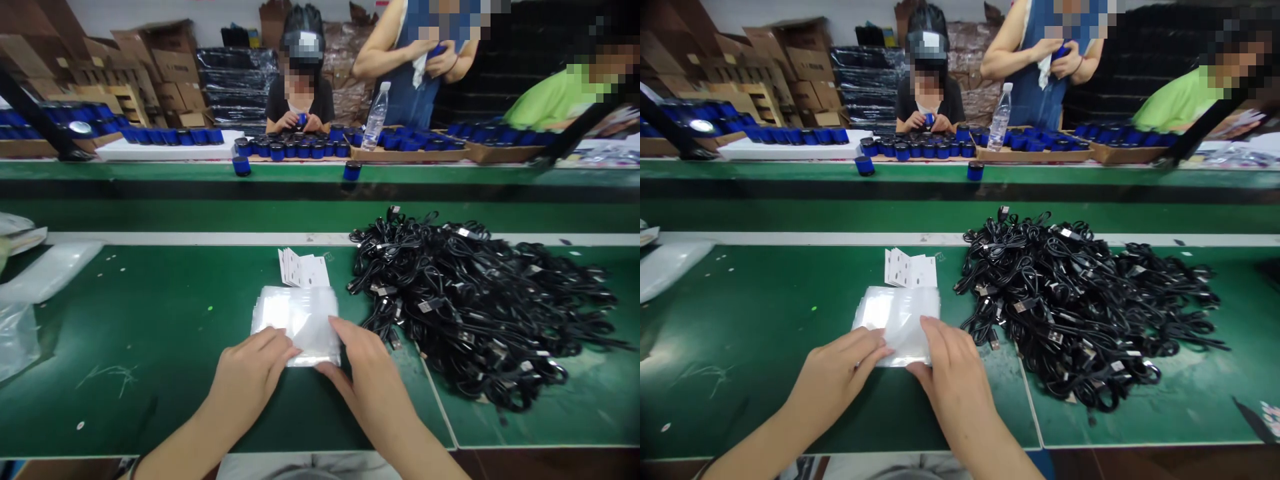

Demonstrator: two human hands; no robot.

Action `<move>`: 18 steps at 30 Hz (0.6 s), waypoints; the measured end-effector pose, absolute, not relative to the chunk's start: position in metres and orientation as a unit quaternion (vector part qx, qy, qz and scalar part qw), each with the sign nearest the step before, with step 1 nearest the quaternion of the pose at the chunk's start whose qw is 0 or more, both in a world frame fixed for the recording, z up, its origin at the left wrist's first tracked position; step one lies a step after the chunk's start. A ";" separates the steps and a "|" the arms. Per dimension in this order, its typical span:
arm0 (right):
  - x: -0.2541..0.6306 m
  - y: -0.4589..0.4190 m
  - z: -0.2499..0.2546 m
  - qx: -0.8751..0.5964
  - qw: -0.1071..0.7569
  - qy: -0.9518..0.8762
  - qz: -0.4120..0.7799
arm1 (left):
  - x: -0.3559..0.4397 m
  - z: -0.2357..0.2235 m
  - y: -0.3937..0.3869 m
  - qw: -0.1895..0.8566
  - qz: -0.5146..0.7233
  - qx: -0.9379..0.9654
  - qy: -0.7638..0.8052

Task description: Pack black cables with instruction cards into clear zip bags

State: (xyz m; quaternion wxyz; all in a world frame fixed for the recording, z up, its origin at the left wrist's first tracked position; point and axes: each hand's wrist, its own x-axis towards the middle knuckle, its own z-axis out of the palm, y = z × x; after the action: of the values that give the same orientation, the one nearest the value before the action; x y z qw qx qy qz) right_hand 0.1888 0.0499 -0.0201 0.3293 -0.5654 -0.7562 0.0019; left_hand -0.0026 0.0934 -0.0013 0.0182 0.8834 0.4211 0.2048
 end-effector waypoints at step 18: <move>0.187 0.023 0.001 -0.550 0.309 -0.415 0.655 | -0.036 -0.013 0.038 0.000 0.282 0.912 0.298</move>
State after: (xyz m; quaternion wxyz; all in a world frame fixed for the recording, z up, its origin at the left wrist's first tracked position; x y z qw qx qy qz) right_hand 0.1869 0.0228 0.0010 0.3087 -0.5505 -0.4148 0.6555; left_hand -0.0358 0.0382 -0.0131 0.0002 0.9122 0.2975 0.2818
